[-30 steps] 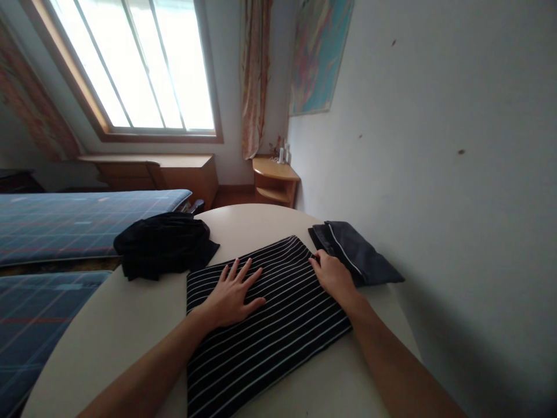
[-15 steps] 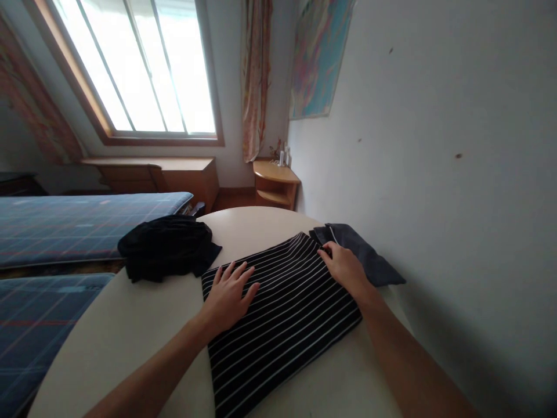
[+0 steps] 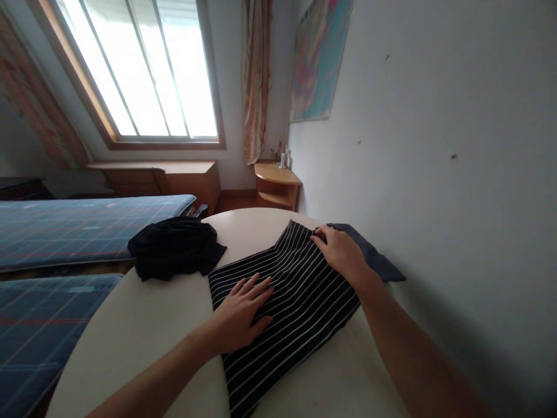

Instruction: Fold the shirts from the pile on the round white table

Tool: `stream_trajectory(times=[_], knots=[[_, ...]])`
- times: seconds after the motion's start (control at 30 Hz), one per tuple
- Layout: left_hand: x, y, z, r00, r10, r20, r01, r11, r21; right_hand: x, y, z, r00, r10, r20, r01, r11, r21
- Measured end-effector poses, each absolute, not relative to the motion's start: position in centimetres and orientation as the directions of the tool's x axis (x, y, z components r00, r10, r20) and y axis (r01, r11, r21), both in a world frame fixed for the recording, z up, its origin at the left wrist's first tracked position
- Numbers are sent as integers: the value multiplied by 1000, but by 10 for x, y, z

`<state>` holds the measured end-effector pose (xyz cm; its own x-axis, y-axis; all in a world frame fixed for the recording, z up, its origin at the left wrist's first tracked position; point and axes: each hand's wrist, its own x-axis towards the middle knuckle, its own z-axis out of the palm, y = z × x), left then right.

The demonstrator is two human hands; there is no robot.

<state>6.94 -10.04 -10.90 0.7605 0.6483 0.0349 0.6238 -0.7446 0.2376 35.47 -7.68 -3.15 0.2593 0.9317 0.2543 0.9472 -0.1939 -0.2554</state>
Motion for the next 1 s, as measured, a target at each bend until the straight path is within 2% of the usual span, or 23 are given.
stream_trajectory(times=[0.27,0.43,0.53,0.63,0.77,1.0], knots=[[107,-77,-114,794,608,3,589,-770,247,355,-79,-33,269,924,273,948,-205,-242],[113,-69,-119,779,625,40,584,-748,315,359,-78,-26,258,917,303,957,-199,-213],[106,-61,-118,699,703,132,635,-695,337,360,-79,-22,250,915,315,963,-200,-182],[92,-52,-119,521,822,233,733,-570,372,355,-81,-16,234,916,327,970,-197,-143],[68,-45,-130,278,925,260,780,-375,500,334,-89,-4,204,918,339,979,-185,-87],[44,-42,-151,177,944,277,543,-328,773,267,-113,14,50,936,348,998,-55,4]])
